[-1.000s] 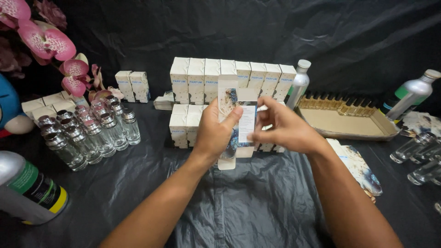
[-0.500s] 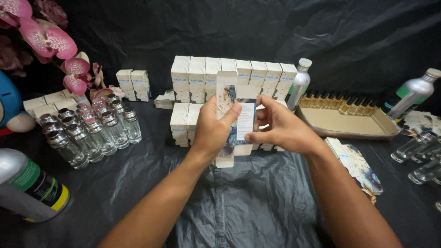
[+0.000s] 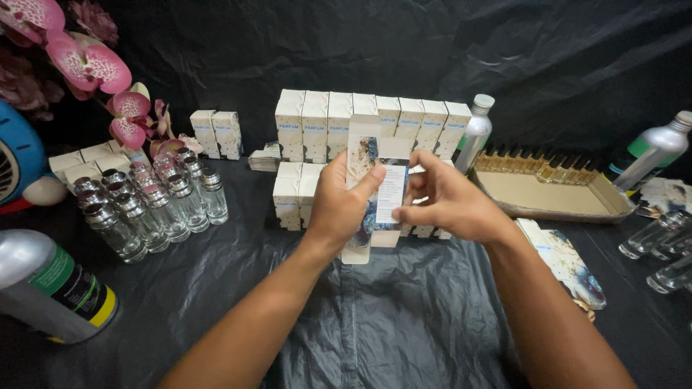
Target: Assembling perfume boxes by folding cardboard and inserting small perfume bottles.
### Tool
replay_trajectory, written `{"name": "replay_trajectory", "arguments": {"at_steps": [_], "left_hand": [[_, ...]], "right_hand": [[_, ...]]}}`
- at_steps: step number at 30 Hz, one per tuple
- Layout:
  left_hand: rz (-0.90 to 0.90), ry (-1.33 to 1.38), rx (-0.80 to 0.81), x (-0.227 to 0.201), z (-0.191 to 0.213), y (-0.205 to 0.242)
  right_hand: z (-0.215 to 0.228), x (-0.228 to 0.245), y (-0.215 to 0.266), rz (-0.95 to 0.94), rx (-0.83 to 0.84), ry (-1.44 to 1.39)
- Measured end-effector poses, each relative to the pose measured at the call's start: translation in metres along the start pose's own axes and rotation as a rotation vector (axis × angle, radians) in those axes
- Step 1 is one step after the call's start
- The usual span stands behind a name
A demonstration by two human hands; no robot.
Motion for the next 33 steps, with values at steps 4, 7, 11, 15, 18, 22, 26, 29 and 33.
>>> {"name": "replay_trajectory", "arguments": {"at_steps": [4,7,11,15,18,22,26,29,33], "left_hand": [[0.022,0.016,-0.001,-0.005,-0.002,0.003],[0.022,0.048,0.018,0.005,-0.004,0.001],[0.036,0.031,0.023,0.009,-0.005,0.001],[0.043,0.009,-0.062,0.0,-0.007,0.004],[0.059,-0.03,-0.089,0.0,-0.004,0.002],[0.052,-0.293,-0.201,-0.011,0.01,0.003],[-0.635,-0.771,-0.044,-0.033,0.014,-0.002],[-0.257,-0.821,0.351,-0.047,0.007,0.003],[0.084,-0.74,0.533,-0.016,0.007,0.002]], "right_hand": [[0.001,0.011,0.001,-0.001,0.005,0.037],[0.007,0.013,0.001,0.045,-0.138,-0.04],[0.011,0.014,-0.001,0.126,-0.239,-0.062],[0.003,0.013,0.001,0.048,-0.118,-0.052],[-0.003,0.009,-0.001,0.007,-0.008,-0.047],[0.006,0.015,0.002,0.019,-0.056,-0.008],[0.01,0.029,0.011,0.009,-0.054,0.159],[0.01,0.035,0.014,0.018,-0.029,0.2],[0.007,0.055,0.019,0.058,-0.068,0.216]]}}
Point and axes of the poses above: each hand's wrist, its own y-axis away from the middle knuckle, its own z-axis out of the back of the hand, x = y × z, the point moved 2 cm from there along -y, towards the middle knuckle, and after that the axes turned 8 degrees about y, right-handed, at the moved point
